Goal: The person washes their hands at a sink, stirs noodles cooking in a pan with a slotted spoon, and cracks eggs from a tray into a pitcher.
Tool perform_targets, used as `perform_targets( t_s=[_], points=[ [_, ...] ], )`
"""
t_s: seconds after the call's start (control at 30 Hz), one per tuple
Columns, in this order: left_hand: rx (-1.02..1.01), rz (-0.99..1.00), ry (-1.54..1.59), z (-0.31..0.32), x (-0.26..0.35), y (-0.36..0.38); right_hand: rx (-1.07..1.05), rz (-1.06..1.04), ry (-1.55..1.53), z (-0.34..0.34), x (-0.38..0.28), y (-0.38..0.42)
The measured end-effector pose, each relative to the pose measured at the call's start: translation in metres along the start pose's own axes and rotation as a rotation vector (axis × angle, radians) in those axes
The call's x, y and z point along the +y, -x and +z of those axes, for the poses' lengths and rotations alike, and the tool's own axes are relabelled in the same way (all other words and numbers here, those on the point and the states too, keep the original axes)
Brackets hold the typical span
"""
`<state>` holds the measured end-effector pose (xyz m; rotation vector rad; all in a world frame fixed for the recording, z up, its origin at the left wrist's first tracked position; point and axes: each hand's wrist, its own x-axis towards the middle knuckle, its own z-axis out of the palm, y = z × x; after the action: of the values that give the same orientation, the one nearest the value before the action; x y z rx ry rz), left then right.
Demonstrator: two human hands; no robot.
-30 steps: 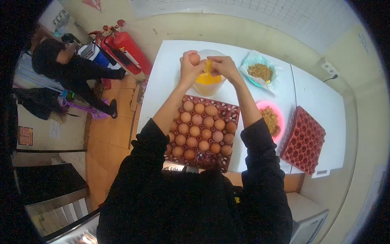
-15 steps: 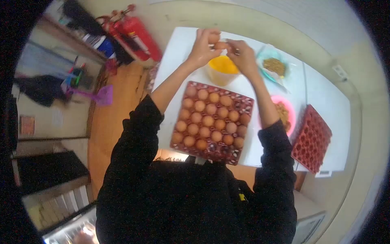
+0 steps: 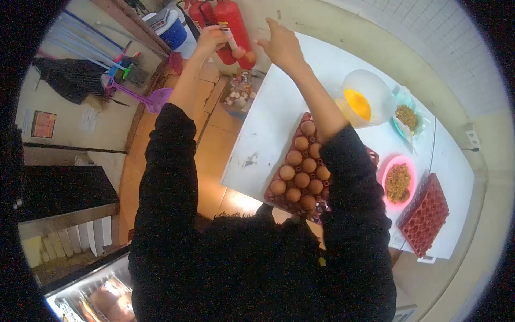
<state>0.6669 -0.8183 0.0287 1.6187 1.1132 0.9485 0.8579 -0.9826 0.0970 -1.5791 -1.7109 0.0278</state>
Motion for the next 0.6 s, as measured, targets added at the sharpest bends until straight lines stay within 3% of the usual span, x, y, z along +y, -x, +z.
perform_targets(
  t_s=[0.03,0.1,0.13,0.23,0.37,0.43,0.53,0.6],
  points=[
    [-0.016,-0.009,0.003,-0.008,-0.007,0.005,0.063,-0.066,-0.067,-0.018,-0.010,0.021],
    [0.002,-0.112,0.313,-0.020,-0.013,0.024,-0.195,0.081,-0.021,-0.071,-0.026,0.072],
    [-0.055,-0.148,0.325,-0.027,-0.014,0.031,-0.275,0.188,-0.004,-0.088,-0.020,0.099],
    [-0.174,-0.235,0.490,-0.032,-0.011,0.050,-0.393,0.498,0.153,-0.129,0.032,0.171],
    [-0.360,-0.331,0.607,0.012,0.024,0.072,-0.394,0.738,0.366,-0.168,0.095,0.246],
    [-0.512,-0.380,0.661,0.040,0.034,0.077,-0.416,0.649,0.124,-0.171,0.110,0.271],
    [-0.672,-0.309,0.761,0.086,0.047,0.093,-0.319,0.542,0.165,-0.145,0.110,0.280],
    [-0.763,-0.241,0.756,0.110,0.050,0.101,-0.391,0.597,0.169,-0.135,0.093,0.270]
  ],
)
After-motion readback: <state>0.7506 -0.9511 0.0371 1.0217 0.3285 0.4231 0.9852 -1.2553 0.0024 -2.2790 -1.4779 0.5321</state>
